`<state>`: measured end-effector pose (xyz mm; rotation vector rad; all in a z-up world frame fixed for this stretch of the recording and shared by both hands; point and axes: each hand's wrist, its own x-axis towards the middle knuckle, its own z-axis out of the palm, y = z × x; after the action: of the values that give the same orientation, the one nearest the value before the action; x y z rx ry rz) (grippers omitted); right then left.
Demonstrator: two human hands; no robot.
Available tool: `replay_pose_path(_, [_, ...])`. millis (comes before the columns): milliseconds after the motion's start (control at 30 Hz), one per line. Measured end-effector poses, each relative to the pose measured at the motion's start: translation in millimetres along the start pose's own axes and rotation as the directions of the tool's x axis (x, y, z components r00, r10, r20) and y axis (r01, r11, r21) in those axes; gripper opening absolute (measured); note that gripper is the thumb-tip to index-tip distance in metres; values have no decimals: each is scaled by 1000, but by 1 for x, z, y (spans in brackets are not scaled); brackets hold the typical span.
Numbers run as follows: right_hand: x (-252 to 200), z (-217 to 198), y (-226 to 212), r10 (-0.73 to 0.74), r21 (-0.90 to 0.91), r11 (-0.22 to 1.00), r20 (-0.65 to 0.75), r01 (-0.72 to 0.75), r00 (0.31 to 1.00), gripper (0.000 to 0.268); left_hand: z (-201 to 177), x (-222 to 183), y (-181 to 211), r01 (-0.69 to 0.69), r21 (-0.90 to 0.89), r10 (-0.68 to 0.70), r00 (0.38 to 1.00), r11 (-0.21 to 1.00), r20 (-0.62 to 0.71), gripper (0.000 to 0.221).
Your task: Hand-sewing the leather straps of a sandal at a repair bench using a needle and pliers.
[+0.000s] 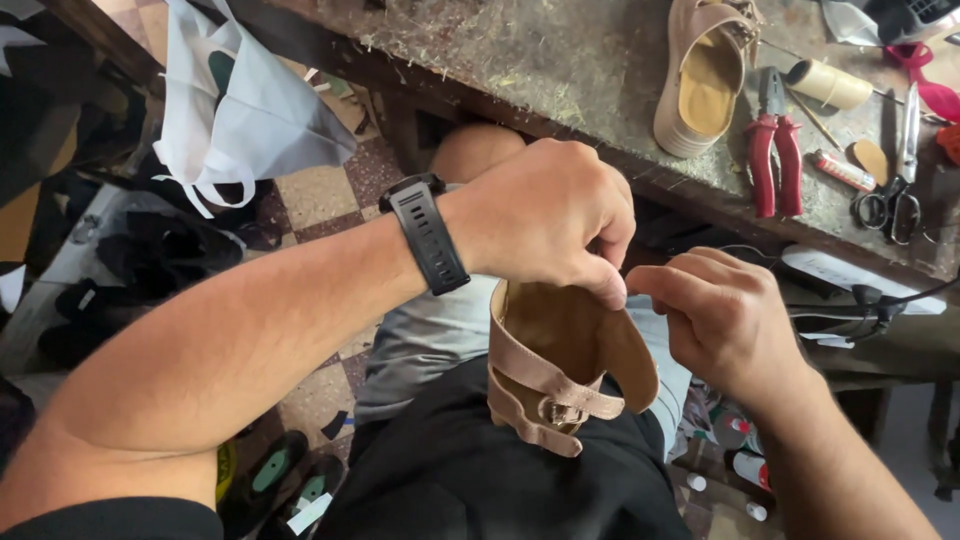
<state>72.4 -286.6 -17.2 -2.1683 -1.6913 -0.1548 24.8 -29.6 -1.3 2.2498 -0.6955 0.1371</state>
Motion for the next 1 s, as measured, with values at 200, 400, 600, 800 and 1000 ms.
replay_pose_path(200, [3,7,-2,82,236,968,49,-91,995,42,9,-2,-5,-55,0,55,997,998,-55,26])
replay_pose_path(400, [-1,17,1,120,326,935,74,-138,990,45,16,-2,-11,-114,15,115,990,993,-80,31])
replay_pose_path(600, [-7,28,-1,206,419,878,103,-230,973,50,18,-3,-10,-149,7,149,984,989,-100,35])
replay_pose_path(800, [-9,35,-1,249,512,817,104,-267,963,42,16,-4,-11,-155,-7,154,983,988,-98,35])
replay_pose_path(1000, [-7,20,-1,231,459,842,167,-282,959,45,12,-7,-18,-256,-30,256,967,966,-20,26])
